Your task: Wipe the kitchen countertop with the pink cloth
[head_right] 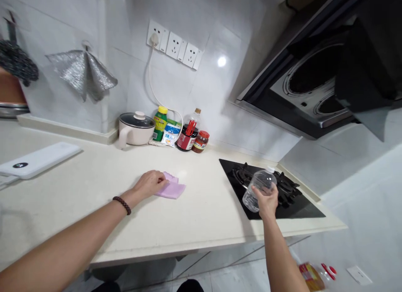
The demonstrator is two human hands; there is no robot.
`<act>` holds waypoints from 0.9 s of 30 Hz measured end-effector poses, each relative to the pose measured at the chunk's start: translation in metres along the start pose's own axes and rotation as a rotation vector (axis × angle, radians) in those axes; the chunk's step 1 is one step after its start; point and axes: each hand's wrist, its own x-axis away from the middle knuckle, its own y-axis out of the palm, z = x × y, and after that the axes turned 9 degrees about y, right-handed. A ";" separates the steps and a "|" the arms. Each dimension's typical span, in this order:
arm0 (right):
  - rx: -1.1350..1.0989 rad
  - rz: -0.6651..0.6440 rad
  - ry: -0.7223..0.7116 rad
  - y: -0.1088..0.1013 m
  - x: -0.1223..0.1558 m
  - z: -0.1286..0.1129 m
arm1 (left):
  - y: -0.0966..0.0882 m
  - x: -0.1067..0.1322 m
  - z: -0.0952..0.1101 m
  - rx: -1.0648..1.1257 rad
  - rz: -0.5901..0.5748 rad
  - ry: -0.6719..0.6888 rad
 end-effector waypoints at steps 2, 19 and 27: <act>-0.052 0.071 0.060 -0.014 -0.007 0.013 | 0.002 0.000 0.002 0.104 -0.027 0.074; -0.075 -0.028 -0.200 0.001 0.099 -0.012 | -0.003 -0.001 0.007 -0.018 0.195 -0.200; 0.166 -1.287 -0.936 0.154 0.232 -0.130 | -0.011 0.004 0.001 -0.056 0.158 -0.217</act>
